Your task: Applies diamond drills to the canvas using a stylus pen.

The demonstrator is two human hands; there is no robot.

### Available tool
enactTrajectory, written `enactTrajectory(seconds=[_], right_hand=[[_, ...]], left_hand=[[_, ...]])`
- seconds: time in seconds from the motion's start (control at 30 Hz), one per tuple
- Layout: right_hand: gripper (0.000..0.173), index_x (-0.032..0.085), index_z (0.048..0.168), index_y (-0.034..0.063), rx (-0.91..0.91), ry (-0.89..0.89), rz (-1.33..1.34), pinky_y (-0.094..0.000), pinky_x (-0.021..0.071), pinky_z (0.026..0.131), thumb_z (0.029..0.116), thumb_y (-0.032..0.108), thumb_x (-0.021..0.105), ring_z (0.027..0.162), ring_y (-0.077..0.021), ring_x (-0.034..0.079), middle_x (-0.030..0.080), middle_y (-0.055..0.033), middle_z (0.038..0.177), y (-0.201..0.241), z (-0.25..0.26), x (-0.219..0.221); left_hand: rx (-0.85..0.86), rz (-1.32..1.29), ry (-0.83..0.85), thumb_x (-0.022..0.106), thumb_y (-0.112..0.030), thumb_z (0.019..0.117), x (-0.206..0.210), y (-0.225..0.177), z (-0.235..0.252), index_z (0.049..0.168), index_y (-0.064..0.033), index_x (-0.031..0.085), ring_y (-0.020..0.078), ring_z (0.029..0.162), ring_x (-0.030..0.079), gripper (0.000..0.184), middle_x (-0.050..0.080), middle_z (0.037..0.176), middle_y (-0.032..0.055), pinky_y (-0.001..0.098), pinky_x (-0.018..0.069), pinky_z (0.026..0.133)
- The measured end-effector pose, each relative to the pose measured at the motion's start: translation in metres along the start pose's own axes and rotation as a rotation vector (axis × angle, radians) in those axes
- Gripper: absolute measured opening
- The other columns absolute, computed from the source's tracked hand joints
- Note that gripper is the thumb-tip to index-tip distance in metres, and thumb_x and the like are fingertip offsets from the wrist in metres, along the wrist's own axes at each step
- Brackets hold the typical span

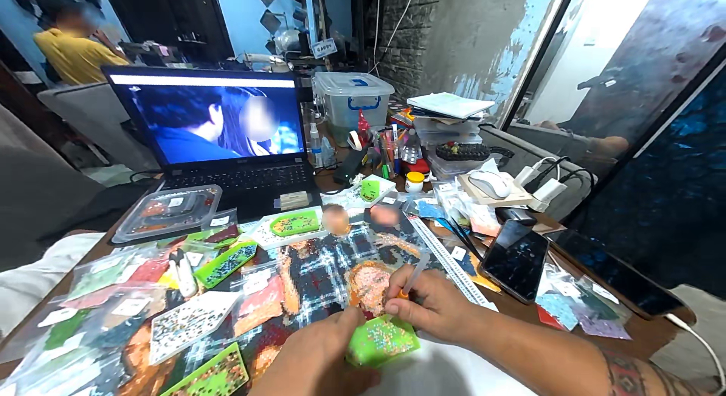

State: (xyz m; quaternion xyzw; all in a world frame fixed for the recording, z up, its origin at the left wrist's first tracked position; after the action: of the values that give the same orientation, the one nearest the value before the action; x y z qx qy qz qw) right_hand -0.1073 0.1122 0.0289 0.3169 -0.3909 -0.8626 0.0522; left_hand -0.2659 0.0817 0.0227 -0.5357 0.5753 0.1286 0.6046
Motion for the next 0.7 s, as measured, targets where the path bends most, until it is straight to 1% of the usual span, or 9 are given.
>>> enactTrajectory(seconds=[0.17,0.3,0.47,0.57,0.7], right_hand=[[0.029,0.06,0.101,-0.0016,-0.004,0.023,-0.017,-0.0142,0.0439,0.062,0.1065,0.026,0.056,0.065,-0.0011,0.051,0.057,-0.0054,0.075,-0.0009,0.001,0.0037],[0.029,0.06,0.1,-0.0014,0.014,0.004,-0.02,-0.0136,0.0448,0.063,0.1063,0.027,0.056,0.066,0.0004,0.052,0.058,-0.004,0.075,-0.0036,0.0011,0.0015],[0.028,0.06,0.101,-0.0024,-0.002,0.03,-0.003,-0.0156,0.0461,0.062,0.1059,0.025,0.057,0.065,-0.0024,0.054,0.059,-0.0067,0.076,0.0009,0.0022,0.0055],[0.029,0.06,0.102,-0.0025,-0.003,0.049,-0.002,-0.0161,0.0463,0.062,0.1061,0.026,0.057,0.066,-0.003,0.055,0.06,-0.0074,0.077,0.0004,0.0024,0.0082],[0.029,0.06,0.101,-0.002,-0.013,0.05,-0.007,-0.0157,0.0445,0.061,0.1058,0.026,0.057,0.064,-0.0027,0.052,0.057,-0.006,0.073,0.0002,0.0025,0.0093]], left_hand=[[0.013,0.003,-0.001,0.077,-0.039,0.0915,-0.0001,-0.0007,-0.0004,0.13,-0.0008,0.059,0.0389,0.096,0.069,0.058,0.069,0.105,0.0204,0.059,0.0548,0.084],[0.008,0.002,-0.001,0.076,-0.039,0.0919,0.0006,-0.0001,0.0001,0.131,-0.0011,0.059,0.0387,0.097,0.07,0.058,0.069,0.107,0.0203,0.059,0.0548,0.085],[0.028,0.009,-0.011,0.076,-0.04,0.0917,0.0007,-0.0001,0.0003,0.131,-0.0012,0.059,0.0377,0.096,0.07,0.058,0.07,0.107,0.0194,0.0585,0.0553,0.085],[0.026,0.004,-0.011,0.076,-0.04,0.0918,0.0004,-0.0006,-0.0001,0.131,-0.0013,0.059,0.0378,0.096,0.07,0.057,0.07,0.106,0.0195,0.0585,0.0549,0.085],[0.008,0.001,0.011,0.076,-0.039,0.0922,0.0006,-0.0005,0.0006,0.132,-0.001,0.058,0.0381,0.098,0.069,0.058,0.069,0.107,0.0198,0.0587,0.0544,0.086]])
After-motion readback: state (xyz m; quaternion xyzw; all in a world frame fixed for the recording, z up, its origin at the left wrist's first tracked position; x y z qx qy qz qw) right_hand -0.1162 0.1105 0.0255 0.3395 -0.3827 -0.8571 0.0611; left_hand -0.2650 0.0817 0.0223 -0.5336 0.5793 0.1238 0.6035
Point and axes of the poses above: each hand's wrist, its own z-axis towards the middle knuckle, its own x-axis out of the palm, y = z × x, the point moved 7 cm from there along z, towards the middle knuckle
